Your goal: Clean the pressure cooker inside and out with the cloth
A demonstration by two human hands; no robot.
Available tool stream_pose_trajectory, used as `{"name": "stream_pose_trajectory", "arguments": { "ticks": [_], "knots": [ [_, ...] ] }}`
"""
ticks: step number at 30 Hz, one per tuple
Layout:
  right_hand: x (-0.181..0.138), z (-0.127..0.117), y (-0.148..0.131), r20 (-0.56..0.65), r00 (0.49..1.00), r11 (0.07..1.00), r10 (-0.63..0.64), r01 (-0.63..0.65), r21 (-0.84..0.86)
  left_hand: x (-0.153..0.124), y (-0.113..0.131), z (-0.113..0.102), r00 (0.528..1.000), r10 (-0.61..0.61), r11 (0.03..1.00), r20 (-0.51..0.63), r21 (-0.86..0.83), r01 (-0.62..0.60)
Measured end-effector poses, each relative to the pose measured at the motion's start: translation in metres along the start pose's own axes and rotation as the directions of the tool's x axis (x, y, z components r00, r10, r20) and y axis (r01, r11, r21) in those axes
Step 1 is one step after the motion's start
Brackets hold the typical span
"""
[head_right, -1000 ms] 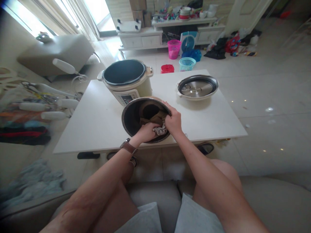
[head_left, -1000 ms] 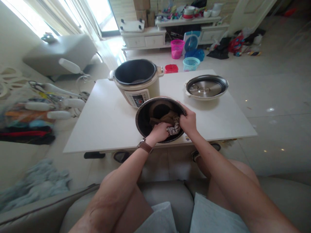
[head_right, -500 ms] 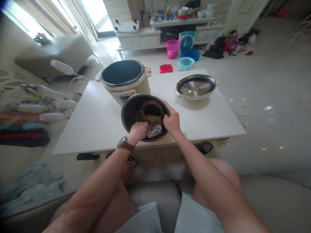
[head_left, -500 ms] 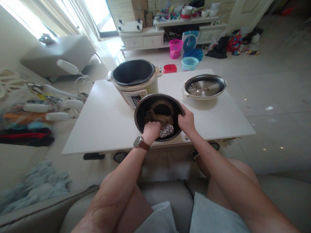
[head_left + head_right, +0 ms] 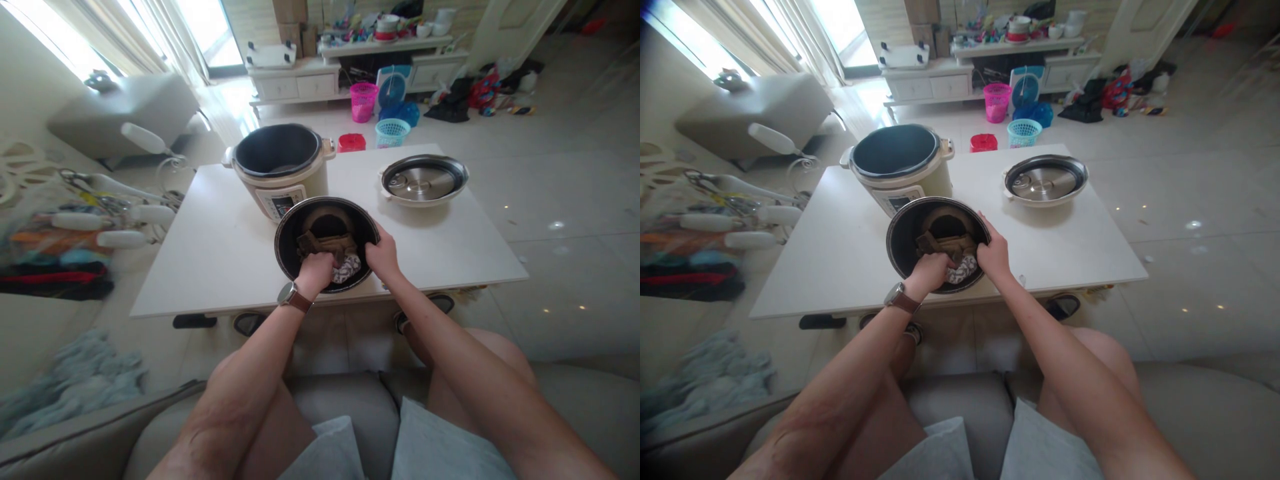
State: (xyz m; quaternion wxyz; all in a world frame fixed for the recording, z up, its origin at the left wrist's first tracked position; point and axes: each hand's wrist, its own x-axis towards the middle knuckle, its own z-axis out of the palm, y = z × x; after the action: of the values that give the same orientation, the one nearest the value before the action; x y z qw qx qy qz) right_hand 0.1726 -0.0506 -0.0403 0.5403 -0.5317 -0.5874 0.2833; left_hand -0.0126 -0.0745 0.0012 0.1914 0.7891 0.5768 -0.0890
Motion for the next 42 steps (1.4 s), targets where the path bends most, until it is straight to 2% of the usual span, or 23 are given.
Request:
{"name": "stream_pose_trajectory", "arguments": {
  "ticks": [5,12,15,19,21,25,31,33,35,37,40,42],
  "knots": [
    [0.0,0.003,0.003,0.042,0.999,1.0,0.009,-0.008,-0.023,-0.001,0.002,0.001,1.0,0.012,0.998,0.003,-0.057,-0.012],
    [-0.003,0.004,-0.002,0.081,0.996,0.999,-0.034,0.031,0.035,0.0,0.005,0.004,0.999,0.039,0.985,-0.019,-0.168,-0.042],
    [0.0,-0.001,-0.01,0.083,0.994,0.998,-0.064,0.062,0.026,-0.002,0.006,0.0,0.999,-0.023,0.989,-0.047,-0.149,0.015],
    [0.007,-0.01,-0.018,0.081,0.992,0.995,-0.094,0.096,-0.017,-0.002,-0.001,-0.007,0.979,-0.162,0.986,-0.128,-0.066,0.154],
    [0.009,-0.013,-0.02,0.085,0.992,0.995,-0.097,0.099,-0.028,0.0,-0.006,-0.008,0.972,-0.173,0.984,-0.159,-0.059,0.166],
    [0.011,-0.013,-0.019,0.084,0.993,0.995,-0.087,0.09,-0.033,0.008,-0.008,-0.001,0.988,-0.091,0.991,-0.125,-0.105,0.078],
    [0.013,-0.012,-0.014,0.045,0.998,0.998,-0.053,0.054,-0.012,0.011,0.011,0.007,0.991,0.083,0.939,-0.108,-0.324,-0.114],
    [0.014,-0.013,-0.011,0.018,0.999,0.999,-0.04,0.04,-0.004,0.007,0.012,0.002,0.989,0.134,0.942,-0.069,-0.301,-0.149],
    [0.015,-0.014,-0.007,-0.01,1.0,1.0,-0.03,0.029,-0.005,0.002,0.008,-0.005,0.99,0.138,0.968,-0.007,-0.209,-0.136],
    [0.016,-0.015,-0.004,-0.034,0.999,0.999,-0.03,0.029,-0.013,-0.003,0.001,-0.013,0.998,0.066,0.993,0.02,-0.099,-0.063],
    [0.016,-0.015,-0.003,-0.048,0.998,0.998,-0.047,0.046,-0.036,-0.008,-0.008,-0.019,0.999,-0.049,0.999,-0.022,-0.011,0.049],
    [0.015,-0.015,-0.004,-0.039,0.998,0.997,-0.058,0.056,-0.048,-0.009,-0.011,-0.018,0.997,-0.058,0.998,-0.055,-0.003,0.058]
  ]
}}
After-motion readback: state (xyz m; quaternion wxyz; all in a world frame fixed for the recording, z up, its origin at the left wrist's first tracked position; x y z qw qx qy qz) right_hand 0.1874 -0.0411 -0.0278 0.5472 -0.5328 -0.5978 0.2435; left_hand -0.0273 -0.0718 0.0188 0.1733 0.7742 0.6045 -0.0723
